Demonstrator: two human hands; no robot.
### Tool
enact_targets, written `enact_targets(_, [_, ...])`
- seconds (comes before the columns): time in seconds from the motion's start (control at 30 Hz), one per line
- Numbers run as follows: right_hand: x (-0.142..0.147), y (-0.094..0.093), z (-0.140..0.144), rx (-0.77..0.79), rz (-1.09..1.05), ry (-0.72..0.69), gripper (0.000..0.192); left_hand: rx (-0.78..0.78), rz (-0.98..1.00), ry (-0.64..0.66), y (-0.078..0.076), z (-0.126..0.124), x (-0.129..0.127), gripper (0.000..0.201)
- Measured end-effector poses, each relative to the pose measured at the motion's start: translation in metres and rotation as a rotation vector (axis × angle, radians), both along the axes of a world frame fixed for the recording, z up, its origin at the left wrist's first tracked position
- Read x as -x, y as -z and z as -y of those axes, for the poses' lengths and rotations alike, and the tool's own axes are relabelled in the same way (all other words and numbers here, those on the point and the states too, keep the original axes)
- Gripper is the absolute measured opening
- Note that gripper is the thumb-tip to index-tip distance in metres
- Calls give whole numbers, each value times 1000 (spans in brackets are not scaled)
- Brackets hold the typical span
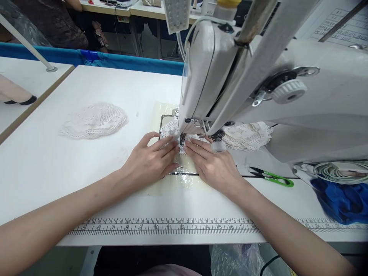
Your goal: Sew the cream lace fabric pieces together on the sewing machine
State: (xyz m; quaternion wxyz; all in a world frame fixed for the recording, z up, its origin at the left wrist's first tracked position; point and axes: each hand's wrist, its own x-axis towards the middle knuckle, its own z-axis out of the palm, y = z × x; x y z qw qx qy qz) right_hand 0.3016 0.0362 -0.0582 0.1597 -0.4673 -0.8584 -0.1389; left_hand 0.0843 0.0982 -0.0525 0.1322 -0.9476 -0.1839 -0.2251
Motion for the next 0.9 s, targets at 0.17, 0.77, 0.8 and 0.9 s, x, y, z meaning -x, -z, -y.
enact_targets(0.17, [0, 0, -1, 22, 23, 37, 42, -5, -5, -15, 0, -5, -1, 27])
enact_targets(0.77, [0, 1, -4, 49, 78, 43, 49, 11, 25, -34, 5, -9, -2, 32])
enact_targets(0.8, [0, 1, -4, 51, 82, 45, 50, 15, 25, -35, 5, -9, -2, 32])
enact_targets(0.9, [1, -1, -4, 54, 91, 46, 52, 35, 23, -37, 4, -9, -3, 32])
